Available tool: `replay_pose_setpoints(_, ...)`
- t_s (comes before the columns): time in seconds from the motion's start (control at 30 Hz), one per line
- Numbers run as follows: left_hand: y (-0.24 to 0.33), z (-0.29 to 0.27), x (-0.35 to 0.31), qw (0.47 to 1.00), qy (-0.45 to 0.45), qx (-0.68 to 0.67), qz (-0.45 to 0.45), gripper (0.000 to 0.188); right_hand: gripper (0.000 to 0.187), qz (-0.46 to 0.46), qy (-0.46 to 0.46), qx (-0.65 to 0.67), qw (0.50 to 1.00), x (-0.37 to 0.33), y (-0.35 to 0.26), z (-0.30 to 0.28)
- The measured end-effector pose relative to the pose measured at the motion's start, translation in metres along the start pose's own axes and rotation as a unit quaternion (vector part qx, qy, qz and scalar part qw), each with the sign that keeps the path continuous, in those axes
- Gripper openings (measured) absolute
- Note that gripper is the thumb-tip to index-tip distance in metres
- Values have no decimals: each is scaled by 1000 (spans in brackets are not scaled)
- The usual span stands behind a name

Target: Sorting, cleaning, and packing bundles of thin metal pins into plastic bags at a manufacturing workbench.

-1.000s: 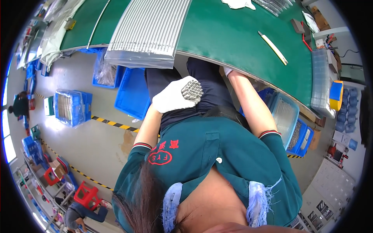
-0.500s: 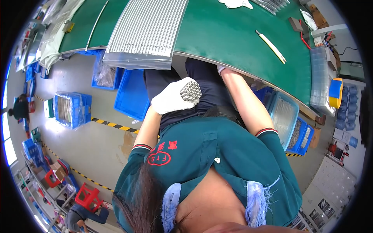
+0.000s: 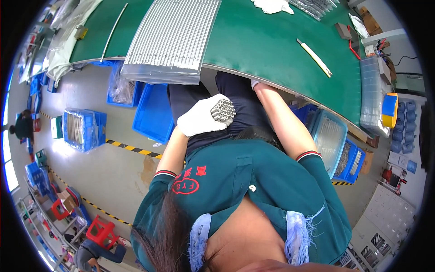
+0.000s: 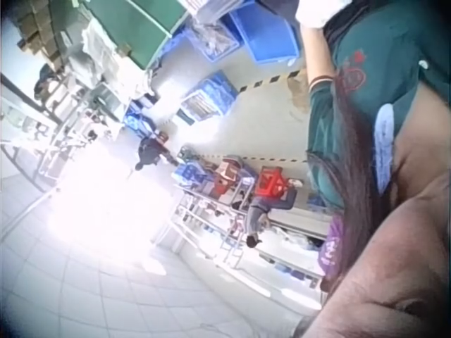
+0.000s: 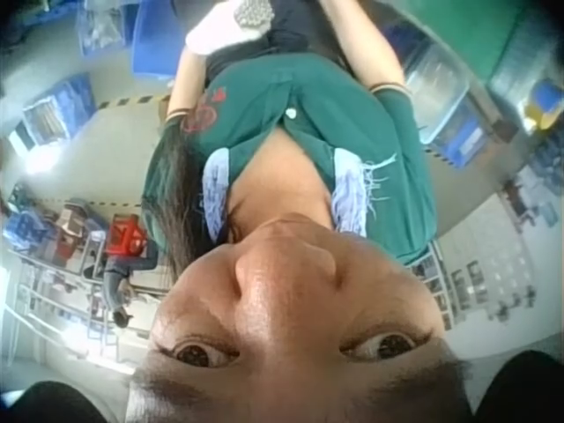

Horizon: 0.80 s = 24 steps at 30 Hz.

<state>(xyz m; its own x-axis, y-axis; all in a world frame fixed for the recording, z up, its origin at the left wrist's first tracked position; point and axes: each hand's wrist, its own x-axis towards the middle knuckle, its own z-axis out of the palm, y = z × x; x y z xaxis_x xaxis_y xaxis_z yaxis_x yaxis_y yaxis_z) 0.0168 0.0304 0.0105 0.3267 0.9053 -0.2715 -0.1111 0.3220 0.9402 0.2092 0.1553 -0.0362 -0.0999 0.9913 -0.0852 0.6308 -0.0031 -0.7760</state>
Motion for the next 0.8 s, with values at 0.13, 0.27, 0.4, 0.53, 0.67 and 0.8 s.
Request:
replay_pose_setpoints(0.13, 3, 2, -1, 1000, 1, 4, 1, 42, 24, -7, 13, -20, 1000, 0, -1, 4)
replay_pose_setpoints(0.27, 2, 1, -1, 1000, -1, 15, 0, 42, 24, -14, 25, -40, 999, 1, -3, 8)
replay_pose_setpoints(0.4, -3, 1, -1, 1000, -10, -17, 2, 42, 24, -22, 36, -60, 997, 1, -4, 12)
replay_pose_setpoints(0.53, -7, 0, -1, 1000, -13, -8, 13, 42, 24, -29, 46, -80, 995, 1, -3, 17)
replay_pose_setpoints(0.67, -6, -1, -2, 999, -6, 32, 30, 43, 24, -36, 55, -101, 993, 1, 0, 23)
replay_pose_setpoints(0.8, -2, 0, -2, 998, -11, 56, 28, 41, 24, -34, 62, -125, 990, 0, 9, 28)
